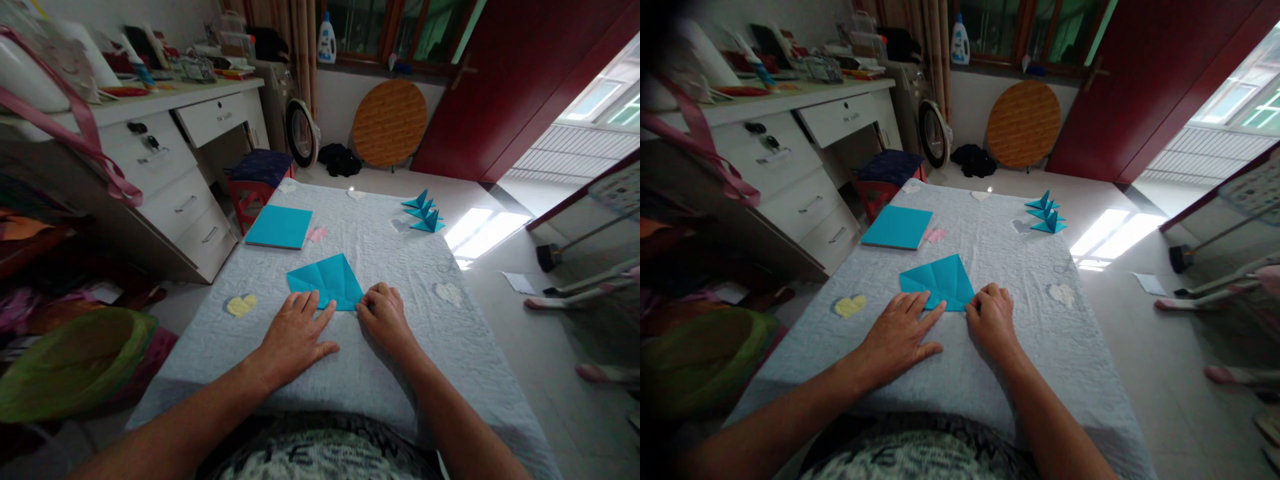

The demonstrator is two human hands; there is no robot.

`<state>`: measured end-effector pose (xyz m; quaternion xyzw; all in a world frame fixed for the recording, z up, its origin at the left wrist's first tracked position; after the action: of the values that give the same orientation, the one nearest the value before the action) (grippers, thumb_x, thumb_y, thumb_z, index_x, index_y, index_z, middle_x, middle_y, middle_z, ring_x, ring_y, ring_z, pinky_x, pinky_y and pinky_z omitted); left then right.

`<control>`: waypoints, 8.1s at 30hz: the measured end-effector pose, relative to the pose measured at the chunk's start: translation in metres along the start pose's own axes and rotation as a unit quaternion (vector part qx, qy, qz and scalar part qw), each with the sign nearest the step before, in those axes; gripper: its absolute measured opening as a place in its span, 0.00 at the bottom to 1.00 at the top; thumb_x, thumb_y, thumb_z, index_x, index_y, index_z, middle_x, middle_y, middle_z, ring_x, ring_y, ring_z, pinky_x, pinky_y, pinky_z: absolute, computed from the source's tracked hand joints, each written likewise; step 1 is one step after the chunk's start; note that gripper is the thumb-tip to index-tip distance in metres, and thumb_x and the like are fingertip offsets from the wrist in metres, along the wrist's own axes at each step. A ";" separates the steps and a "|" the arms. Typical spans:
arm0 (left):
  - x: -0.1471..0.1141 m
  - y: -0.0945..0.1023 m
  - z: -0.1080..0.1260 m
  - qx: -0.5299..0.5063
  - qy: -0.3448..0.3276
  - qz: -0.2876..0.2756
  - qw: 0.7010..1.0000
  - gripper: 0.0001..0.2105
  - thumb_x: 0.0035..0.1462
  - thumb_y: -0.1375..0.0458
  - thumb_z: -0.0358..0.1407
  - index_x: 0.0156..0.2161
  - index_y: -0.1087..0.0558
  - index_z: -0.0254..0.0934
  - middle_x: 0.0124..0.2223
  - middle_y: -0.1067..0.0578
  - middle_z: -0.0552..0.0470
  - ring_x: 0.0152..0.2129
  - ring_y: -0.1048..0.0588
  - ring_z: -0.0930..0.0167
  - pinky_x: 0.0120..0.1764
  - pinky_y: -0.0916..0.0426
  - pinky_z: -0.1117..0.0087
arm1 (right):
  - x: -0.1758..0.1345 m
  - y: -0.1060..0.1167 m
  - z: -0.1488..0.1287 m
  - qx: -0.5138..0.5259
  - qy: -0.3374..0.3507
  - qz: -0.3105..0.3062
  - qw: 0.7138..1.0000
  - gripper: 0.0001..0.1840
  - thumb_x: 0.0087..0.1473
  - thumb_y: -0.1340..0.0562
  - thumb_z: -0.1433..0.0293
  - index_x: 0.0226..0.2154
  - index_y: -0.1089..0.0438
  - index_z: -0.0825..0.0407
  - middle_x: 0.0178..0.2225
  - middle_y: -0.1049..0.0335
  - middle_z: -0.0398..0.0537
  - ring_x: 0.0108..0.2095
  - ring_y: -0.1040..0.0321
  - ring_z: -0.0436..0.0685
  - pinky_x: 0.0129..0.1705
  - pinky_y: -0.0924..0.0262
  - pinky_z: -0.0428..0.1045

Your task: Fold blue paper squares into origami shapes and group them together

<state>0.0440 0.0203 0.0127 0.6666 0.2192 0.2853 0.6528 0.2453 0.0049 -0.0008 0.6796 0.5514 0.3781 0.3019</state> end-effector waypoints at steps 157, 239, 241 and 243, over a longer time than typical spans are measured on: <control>-0.006 -0.017 0.014 -0.058 -0.033 0.015 0.998 0.34 0.62 0.50 0.58 0.67 0.40 0.43 0.71 0.43 0.50 0.66 0.47 0.48 0.62 0.46 0.47 | -0.006 0.013 0.004 -0.053 -0.038 -0.023 0.998 0.09 0.53 0.44 0.74 0.38 0.33 0.50 0.43 0.32 0.51 0.47 0.40 0.63 0.50 0.49 0.57; 0.050 0.014 -0.065 -0.615 0.144 0.018 0.775 0.33 0.55 0.44 0.32 0.66 0.48 0.39 0.42 0.22 0.48 0.26 0.24 0.71 0.30 0.31 0.71 | 0.007 0.030 -0.015 0.072 0.140 0.173 0.972 0.25 0.56 0.45 0.75 0.57 0.36 0.49 0.55 0.34 0.58 0.57 0.38 0.66 0.58 0.43 0.66; 0.050 0.021 -0.055 -0.527 0.136 0.080 0.835 0.26 0.57 0.45 0.30 0.61 0.37 0.38 0.44 0.22 0.48 0.34 0.23 0.68 0.38 0.28 0.67 | 0.002 0.027 -0.027 0.065 0.206 0.121 0.969 0.32 0.56 0.48 0.79 0.63 0.42 0.47 0.59 0.35 0.56 0.59 0.38 0.64 0.60 0.43 0.66; 0.048 0.027 -0.046 -0.441 0.116 0.125 0.881 0.16 0.58 0.47 0.29 0.51 0.26 0.37 0.45 0.23 0.47 0.42 0.24 0.66 0.46 0.30 0.64 | -0.001 0.021 -0.036 0.070 0.252 0.063 0.963 0.38 0.55 0.49 0.82 0.66 0.48 0.46 0.62 0.38 0.55 0.61 0.39 0.62 0.60 0.41 0.62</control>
<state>0.0471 0.0849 0.0437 0.2934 0.0593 0.5070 0.8083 0.2257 -0.0010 0.0351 0.6154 0.5907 0.5156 0.0802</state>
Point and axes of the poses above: each hand's wrist, its own x-axis towards the middle knuckle, its own y-axis out of the back of the hand, z = x × y, the point moved 3 cm from there along x, towards the middle knuckle
